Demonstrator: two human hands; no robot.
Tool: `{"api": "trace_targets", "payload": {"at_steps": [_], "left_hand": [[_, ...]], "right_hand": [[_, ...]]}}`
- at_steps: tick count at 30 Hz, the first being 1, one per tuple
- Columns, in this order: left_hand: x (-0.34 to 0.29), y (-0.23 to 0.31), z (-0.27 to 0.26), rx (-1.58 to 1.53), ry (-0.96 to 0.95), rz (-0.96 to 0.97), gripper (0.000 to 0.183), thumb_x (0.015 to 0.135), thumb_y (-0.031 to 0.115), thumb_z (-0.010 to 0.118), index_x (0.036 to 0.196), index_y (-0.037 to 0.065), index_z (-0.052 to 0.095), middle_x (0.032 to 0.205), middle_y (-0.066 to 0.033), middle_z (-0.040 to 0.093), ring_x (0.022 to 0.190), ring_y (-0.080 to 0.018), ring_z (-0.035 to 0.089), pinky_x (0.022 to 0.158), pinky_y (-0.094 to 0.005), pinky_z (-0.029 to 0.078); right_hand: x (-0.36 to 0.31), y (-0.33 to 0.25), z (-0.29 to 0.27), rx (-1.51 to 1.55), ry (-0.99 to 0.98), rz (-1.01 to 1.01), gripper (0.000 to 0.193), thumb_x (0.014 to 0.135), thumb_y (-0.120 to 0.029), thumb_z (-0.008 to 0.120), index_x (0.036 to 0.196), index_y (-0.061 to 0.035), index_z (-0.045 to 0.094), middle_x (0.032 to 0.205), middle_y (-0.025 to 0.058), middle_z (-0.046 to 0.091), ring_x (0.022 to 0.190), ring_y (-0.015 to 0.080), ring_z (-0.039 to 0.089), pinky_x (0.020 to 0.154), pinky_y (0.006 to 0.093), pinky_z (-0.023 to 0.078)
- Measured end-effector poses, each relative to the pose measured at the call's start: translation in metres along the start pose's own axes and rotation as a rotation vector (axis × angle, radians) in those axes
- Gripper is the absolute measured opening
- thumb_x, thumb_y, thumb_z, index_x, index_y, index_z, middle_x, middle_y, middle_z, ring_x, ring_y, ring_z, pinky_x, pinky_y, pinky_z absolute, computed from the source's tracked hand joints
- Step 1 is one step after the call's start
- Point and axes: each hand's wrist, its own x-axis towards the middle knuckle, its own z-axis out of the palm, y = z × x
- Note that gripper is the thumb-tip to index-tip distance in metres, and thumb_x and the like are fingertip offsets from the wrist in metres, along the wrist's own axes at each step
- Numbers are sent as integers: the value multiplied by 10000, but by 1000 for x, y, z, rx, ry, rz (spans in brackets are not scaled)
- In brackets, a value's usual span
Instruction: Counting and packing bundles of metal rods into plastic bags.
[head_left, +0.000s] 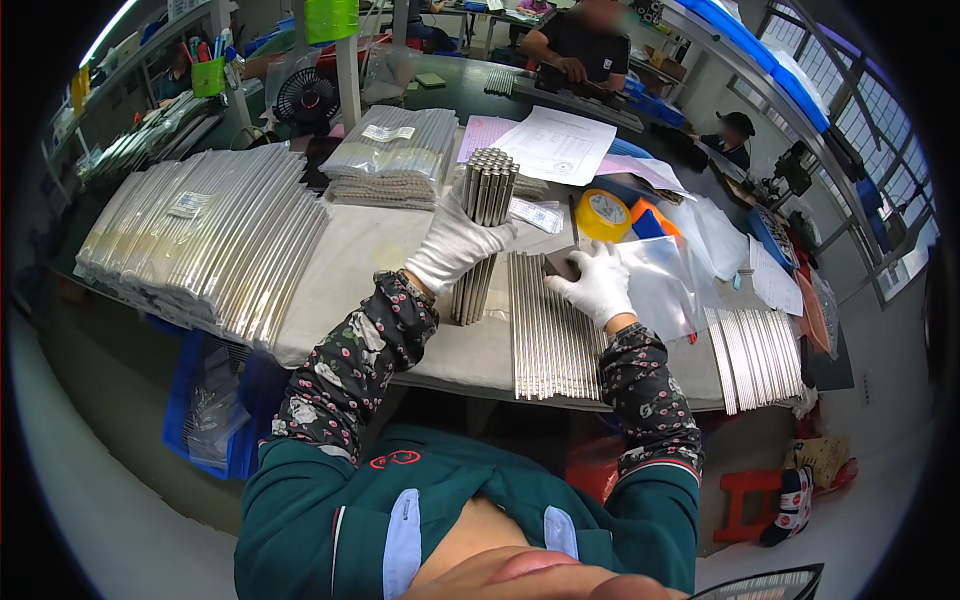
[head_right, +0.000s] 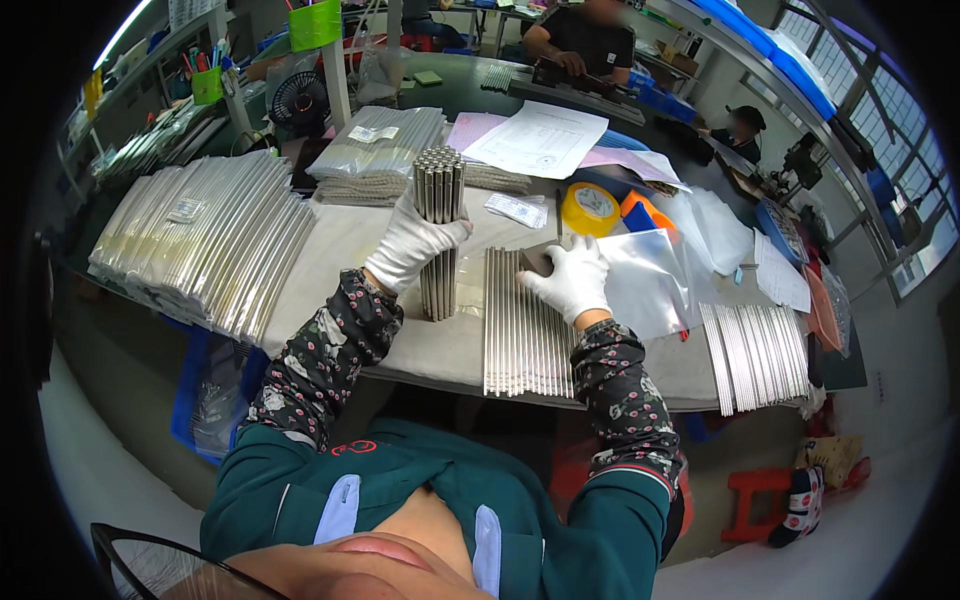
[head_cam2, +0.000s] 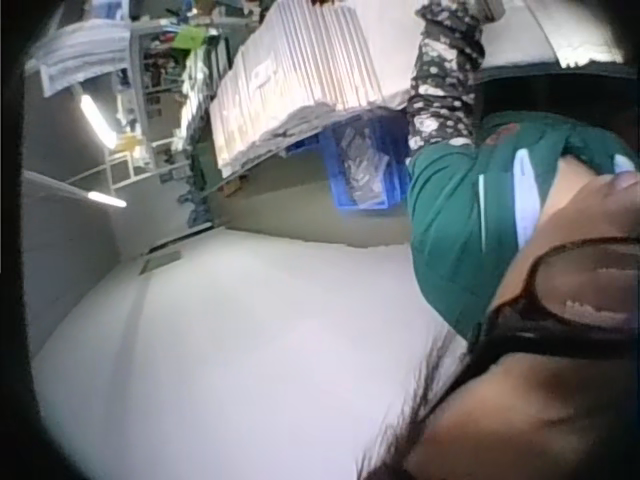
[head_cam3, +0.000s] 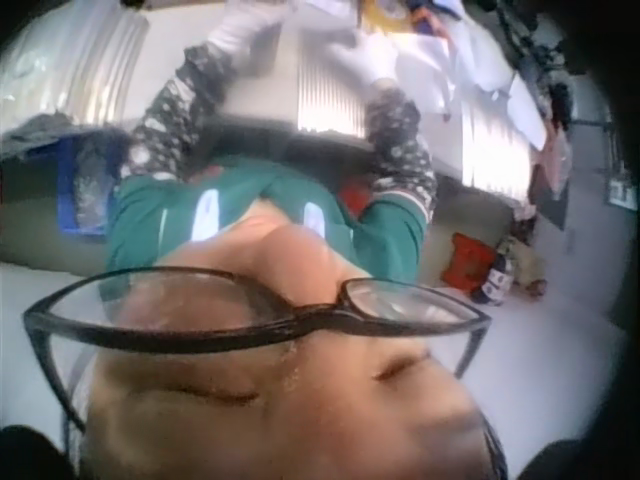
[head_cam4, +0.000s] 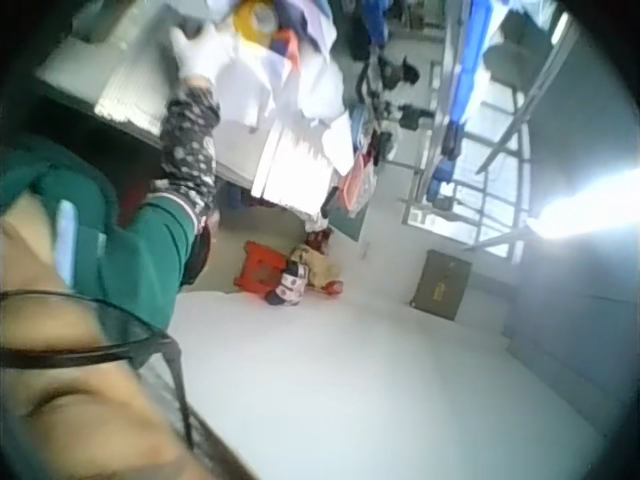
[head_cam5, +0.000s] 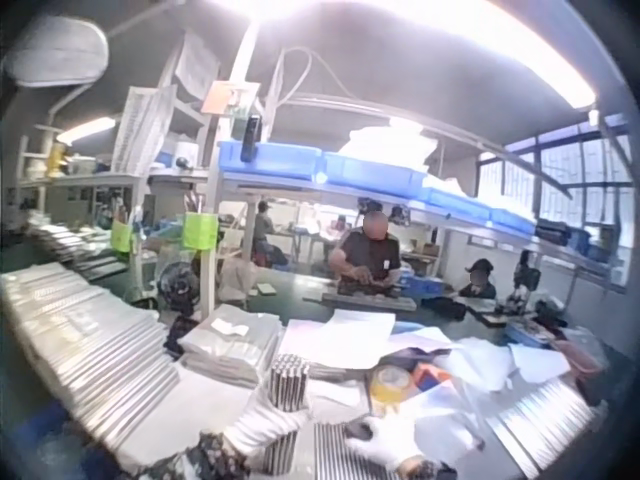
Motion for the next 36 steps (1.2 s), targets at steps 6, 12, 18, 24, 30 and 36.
{"api": "trace_targets", "payload": {"at_steps": [6, 12, 18, 24, 30, 36], "left_hand": [[-39, -64, 0, 94, -56, -66, 534, 665, 100, 731, 1133, 8, 489, 875, -33, 621, 755, -126, 599, 701, -267, 510], [-57, -67, 20, 611, -257, 524, 461, 606, 103, 719, 1025, 66, 531, 787, -121, 629, 689, -323, 631, 591, -368, 505], [-60, -28, 67, 1044, -741, 1048, 95, 705, 212, 546, 715, 130, 500, 624, -5, 487, 582, -189, 554, 528, -340, 461], [-40, -10, 145, 961, -1006, 1406, 179, 685, 201, 596, 778, 102, 478, 717, -25, 501, 707, -206, 569, 697, -354, 507], [32, -45, 191, 860, -567, 1088, 401, 787, 75, 638, 1160, 78, 490, 1028, -110, 612, 958, -256, 620, 823, -347, 518], [57, -127, 256, 1422, -1098, 834, 477, 722, -67, 569, 1173, 89, 551, 1270, -74, 525, 1035, -224, 601, 871, -312, 507]], "right_hand": [[7, -40, -61, 1519, -244, 113, 501, 958, -459, 420, 1156, -19, 557, 1144, 112, 573, 1040, 210, 558, 902, 362, 460], [-61, -52, -92, 2104, -672, 335, 516, 968, -370, 408, 1332, -4, 408, 1220, 131, 530, 1078, 218, 549, 920, 383, 470], [-167, -15, -68, 2073, -963, 602, 696, 797, -124, 675, 1365, -16, 286, 1128, 169, 555, 911, 261, 636, 689, 378, 586], [-232, -14, -30, 2227, -657, 468, 431, 673, -128, 762, 990, -49, 480, 675, 68, 555, 598, 165, 570, 563, 285, 475], [-269, 10, -18, 2399, -516, 360, 394, 669, -156, 775, 941, -36, 516, 689, 54, 551, 632, 149, 526, 608, 289, 449], [-287, 39, -10, 2269, -513, 314, 332, 692, -113, 716, 956, -17, 539, 725, 31, 571, 657, 101, 515, 612, 251, 437]]}}
